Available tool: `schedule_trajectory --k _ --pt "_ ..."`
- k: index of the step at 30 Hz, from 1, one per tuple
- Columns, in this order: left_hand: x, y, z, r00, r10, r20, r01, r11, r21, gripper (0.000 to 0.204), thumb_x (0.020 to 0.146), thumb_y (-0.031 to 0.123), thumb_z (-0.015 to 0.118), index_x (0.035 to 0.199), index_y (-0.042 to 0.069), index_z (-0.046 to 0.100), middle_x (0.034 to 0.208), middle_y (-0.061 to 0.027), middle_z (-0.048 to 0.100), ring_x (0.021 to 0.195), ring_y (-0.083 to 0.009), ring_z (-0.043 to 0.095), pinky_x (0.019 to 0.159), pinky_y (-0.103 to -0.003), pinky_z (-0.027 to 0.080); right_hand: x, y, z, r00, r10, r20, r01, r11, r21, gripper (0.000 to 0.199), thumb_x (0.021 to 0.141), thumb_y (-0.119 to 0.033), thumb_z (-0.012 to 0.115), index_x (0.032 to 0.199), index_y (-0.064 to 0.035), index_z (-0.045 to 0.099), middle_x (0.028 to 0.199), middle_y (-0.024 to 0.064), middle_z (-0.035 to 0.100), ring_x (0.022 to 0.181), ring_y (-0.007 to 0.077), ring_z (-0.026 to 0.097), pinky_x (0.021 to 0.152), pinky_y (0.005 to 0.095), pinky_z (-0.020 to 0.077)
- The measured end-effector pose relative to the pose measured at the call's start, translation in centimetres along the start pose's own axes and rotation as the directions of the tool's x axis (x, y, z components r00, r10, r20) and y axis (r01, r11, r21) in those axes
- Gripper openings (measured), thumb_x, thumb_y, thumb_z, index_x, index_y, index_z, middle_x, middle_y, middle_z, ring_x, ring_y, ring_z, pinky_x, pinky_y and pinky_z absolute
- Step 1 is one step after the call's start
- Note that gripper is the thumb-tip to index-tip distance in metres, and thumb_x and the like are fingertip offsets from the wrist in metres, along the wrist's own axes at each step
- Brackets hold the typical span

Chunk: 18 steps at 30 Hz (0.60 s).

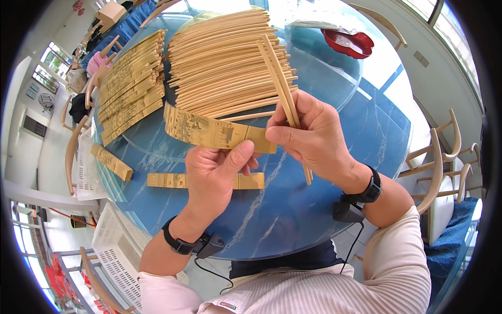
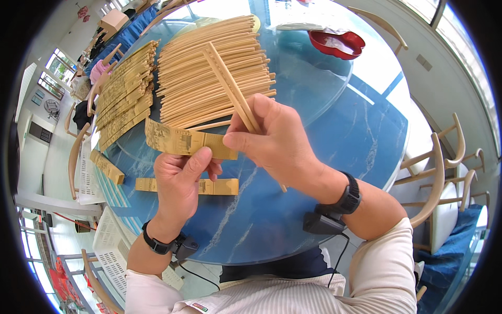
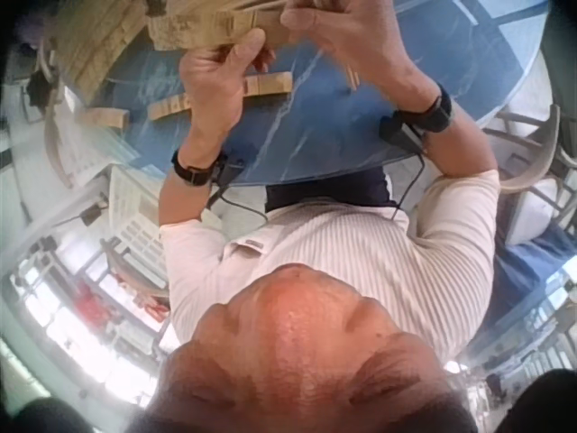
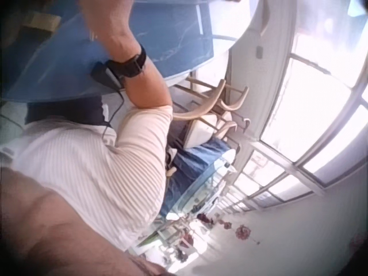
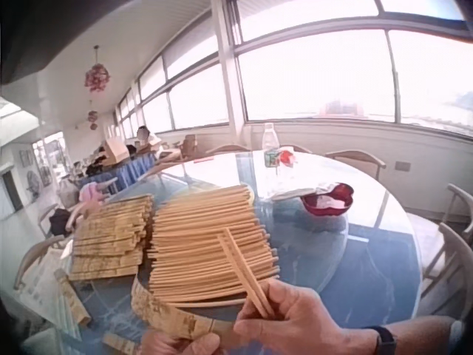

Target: The person repeatedly picks up pairs of wooden chopsticks and inserts them into printed paper sleeves. The person handles the chopsticks and sleeves one at a time, aligning and sliding them together, then places the completed units on the table. The process is repeated continuously throughout the clip.

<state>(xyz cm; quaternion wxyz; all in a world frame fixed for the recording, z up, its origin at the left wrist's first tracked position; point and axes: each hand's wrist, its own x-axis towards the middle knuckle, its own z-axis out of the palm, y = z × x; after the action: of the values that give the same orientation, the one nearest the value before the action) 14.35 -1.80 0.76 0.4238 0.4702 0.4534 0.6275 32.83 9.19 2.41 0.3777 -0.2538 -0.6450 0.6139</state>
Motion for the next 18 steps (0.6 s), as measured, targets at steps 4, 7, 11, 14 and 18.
schedule_trajectory --k 4,7,11,14,18 --pt "-0.7 0.1 0.1 0.994 0.055 -0.094 -0.043 0.991 0.126 0.018 0.104 0.016 0.075 0.113 0.0 0.076 0.091 -0.0096 0.078 0.073 -0.0144 0.07 0.065 -0.028 0.056 -0.3 -0.5 0.4 0.996 0.08 0.027 -0.08 0.997 0.012 0.014 0.097 -0.001 0.079 0.1 -0.0021 0.065 0.078 -0.0005 0.065 0.054 0.0022 0.053 0.046 0.0197 0.0398" --pt "-0.4 0.1 0.5 0.991 0.071 -0.116 -0.056 0.991 0.126 0.019 0.103 0.016 0.077 0.111 0.0 0.076 0.089 -0.009 0.078 0.071 -0.0138 0.069 0.065 -0.028 0.057 -0.3 -0.4 0.4 0.996 0.063 0.064 -0.063 0.998 0.006 0.013 0.097 -0.003 0.079 0.096 -0.0012 0.066 0.074 -0.0007 0.063 0.051 0.0032 0.053 0.045 0.0199 0.0392" --pt "-0.8 0.1 0.6 0.989 0.048 -0.14 -0.035 0.995 0.099 0.021 0.101 0.018 0.079 0.111 -0.001 0.076 0.088 -0.0092 0.078 0.07 -0.0137 0.069 0.064 -0.028 0.056 -0.3 -1.0 0.3 0.989 0.139 0.054 -0.137 0.989 -0.05 0.014 0.097 -0.005 0.076 0.093 -0.0003 0.064 0.069 -0.0005 0.06 0.054 0.0061 0.054 0.048 0.0254 0.0387" --pt "-1.3 0.4 0.3 0.989 0.041 -0.145 -0.023 0.993 0.119 0.023 0.101 0.02 0.08 0.11 -0.001 0.076 0.088 -0.01 0.078 0.069 -0.0138 0.069 0.063 -0.028 0.056 0.0 -1.0 0.0 0.978 0.164 0.127 -0.153 0.984 -0.097 0.016 0.1 -0.007 0.075 0.091 -0.0004 0.063 0.068 -0.0001 0.06 0.052 0.0064 0.055 0.047 0.0247 0.0396" --pt "-2.6 -0.2 -0.8 0.991 -0.041 -0.125 0.054 0.993 0.103 0.025 0.101 0.023 0.079 0.108 0.0 0.077 0.087 -0.0112 0.078 0.066 -0.0143 0.068 0.059 -0.028 0.054 -0.1 -0.3 0.3 0.967 0.196 0.162 -0.173 0.973 -0.15 0.019 0.104 -0.01 0.071 0.09 -0.0012 0.062 0.067 -0.0002 0.06 0.05 0.0068 0.057 0.045 0.0226 0.0407"
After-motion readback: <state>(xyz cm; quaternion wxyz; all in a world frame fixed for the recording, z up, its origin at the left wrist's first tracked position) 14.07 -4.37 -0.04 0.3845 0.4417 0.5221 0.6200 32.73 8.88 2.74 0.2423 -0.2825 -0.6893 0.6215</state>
